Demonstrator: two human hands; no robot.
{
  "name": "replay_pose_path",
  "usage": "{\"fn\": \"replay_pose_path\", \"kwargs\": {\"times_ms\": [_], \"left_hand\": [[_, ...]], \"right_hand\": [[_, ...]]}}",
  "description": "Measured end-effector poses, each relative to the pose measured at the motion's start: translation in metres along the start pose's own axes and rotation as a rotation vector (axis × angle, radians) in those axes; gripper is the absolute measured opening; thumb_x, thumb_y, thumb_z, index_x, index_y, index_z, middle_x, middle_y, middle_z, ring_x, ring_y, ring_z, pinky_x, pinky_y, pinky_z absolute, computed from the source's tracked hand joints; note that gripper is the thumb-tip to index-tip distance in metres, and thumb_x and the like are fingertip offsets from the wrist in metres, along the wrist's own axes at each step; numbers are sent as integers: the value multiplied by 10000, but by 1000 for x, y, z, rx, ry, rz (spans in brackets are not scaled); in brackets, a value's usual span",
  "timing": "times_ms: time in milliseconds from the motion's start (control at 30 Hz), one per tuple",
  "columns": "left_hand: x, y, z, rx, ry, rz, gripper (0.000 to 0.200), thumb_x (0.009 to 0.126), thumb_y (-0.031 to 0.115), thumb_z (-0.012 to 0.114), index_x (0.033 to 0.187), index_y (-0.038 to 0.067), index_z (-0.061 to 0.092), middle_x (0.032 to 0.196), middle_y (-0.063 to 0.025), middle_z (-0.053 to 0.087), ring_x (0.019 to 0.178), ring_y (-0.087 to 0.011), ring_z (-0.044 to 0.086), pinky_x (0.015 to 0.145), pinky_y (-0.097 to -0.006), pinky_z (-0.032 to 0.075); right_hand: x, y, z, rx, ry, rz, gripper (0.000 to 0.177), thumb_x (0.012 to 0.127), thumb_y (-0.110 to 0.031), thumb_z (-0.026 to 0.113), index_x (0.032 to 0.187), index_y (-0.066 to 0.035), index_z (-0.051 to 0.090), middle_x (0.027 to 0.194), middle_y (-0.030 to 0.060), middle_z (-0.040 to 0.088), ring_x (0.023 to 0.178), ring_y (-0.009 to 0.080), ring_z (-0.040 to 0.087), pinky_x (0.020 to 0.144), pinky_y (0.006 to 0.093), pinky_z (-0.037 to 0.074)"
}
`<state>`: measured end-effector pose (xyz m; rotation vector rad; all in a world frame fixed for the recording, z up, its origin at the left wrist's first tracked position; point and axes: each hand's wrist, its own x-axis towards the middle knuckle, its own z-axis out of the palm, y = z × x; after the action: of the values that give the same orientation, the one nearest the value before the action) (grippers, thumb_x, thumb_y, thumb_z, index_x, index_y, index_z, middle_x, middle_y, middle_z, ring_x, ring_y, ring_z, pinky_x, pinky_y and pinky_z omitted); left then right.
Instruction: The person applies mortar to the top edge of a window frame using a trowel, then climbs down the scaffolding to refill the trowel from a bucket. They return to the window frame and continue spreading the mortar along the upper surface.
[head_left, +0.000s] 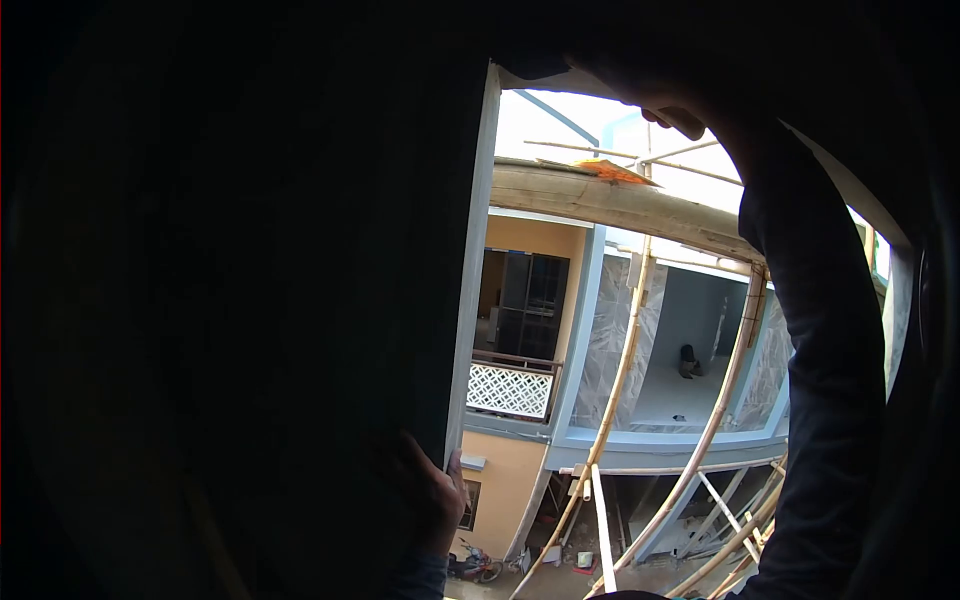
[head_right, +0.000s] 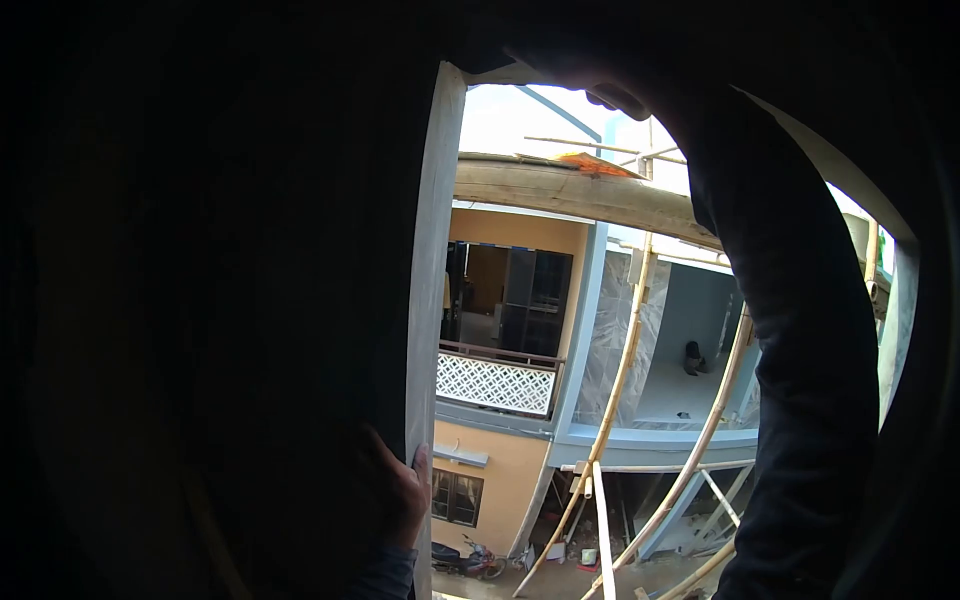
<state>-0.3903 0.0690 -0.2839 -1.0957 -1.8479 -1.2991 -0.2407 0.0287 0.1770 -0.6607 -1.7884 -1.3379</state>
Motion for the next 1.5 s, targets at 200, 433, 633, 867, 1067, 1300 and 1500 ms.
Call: {"fn": "replay_pose_path", "kwargs": {"times_ms": [200, 433, 633, 867, 1067, 1300, 1500], "left_hand": [[-3, -1, 5, -16, 5, -15, 864, 838, 324, 682, 1430, -81, 200, 1436, -384, 170, 1341, -562, 154, 1103, -611, 158], [-1, 3, 1, 33, 26, -8, 854, 853, 325, 664, 1436, -75, 184, 1438, -381, 165, 1342, -564, 148, 1104, -611, 157], [-3, 0, 1, -21, 15, 34, 864, 866, 313, 649, 1451, -60, 134, 1455, -361, 151, 1359, -537, 134, 1119, -594, 134], [-7, 5, 1, -30, -14, -30, 886, 855, 234, 661, 1469, -31, 78, 1484, -318, 157, 1380, -481, 153, 1138, -537, 133], [-6, 10, -6, 7, 13, -23, 879, 861, 245, 654, 1468, -31, 81, 1490, -311, 155, 1382, -477, 158, 1143, -522, 132], [-3, 15, -18, 95, -3, -10, 862, 867, 267, 647, 1461, -39, 102, 1480, -306, 199, 1371, -472, 210, 1143, -517, 159], [-5, 10, -10, 70, -7, -34, 863, 861, 268, 655, 1467, -16, 111, 1483, -290, 212, 1369, -461, 228, 1139, -511, 184]], "right_hand": [[-18, 47, 1, -46, 20, 12, 401, 970, -434, 458, 1029, -54, 570, 678, 100, 599, 550, 189, 625, 526, 353, 537], [-79, 139, 2, -4, 135, 239, 394, 970, -427, 465, 1016, -51, 573, 684, 102, 604, 562, 193, 633, 539, 357, 543], [-34, 49, 40, -40, 45, -41, 250, 966, -286, 514, 953, -47, 587, 735, 120, 638, 663, 211, 660, 643, 370, 547], [-76, 62, -3, -152, -140, 59, 385, 1011, -326, 399, 899, -16, 599, 658, 139, 639, 570, 189, 658, 572, 350, 532], [-131, 123, -26, -92, -192, 353, 341, 998, -305, 445, 1046, -3, 597, 674, 138, 647, 476, 186, 634, 405, 306, 497], [-160, 184, -43, -338, -358, 471, 700, 714, 35, 719, 1352, -69, 451, 1100, 170, 569, 849, 233, 648, 688, 315, 577], [-131, 107, -12, -246, -25, 113, 315, 983, -292, 490, 934, -10, 622, 682, 140, 643, 572, 224, 640, 584, 320, 522]]}}
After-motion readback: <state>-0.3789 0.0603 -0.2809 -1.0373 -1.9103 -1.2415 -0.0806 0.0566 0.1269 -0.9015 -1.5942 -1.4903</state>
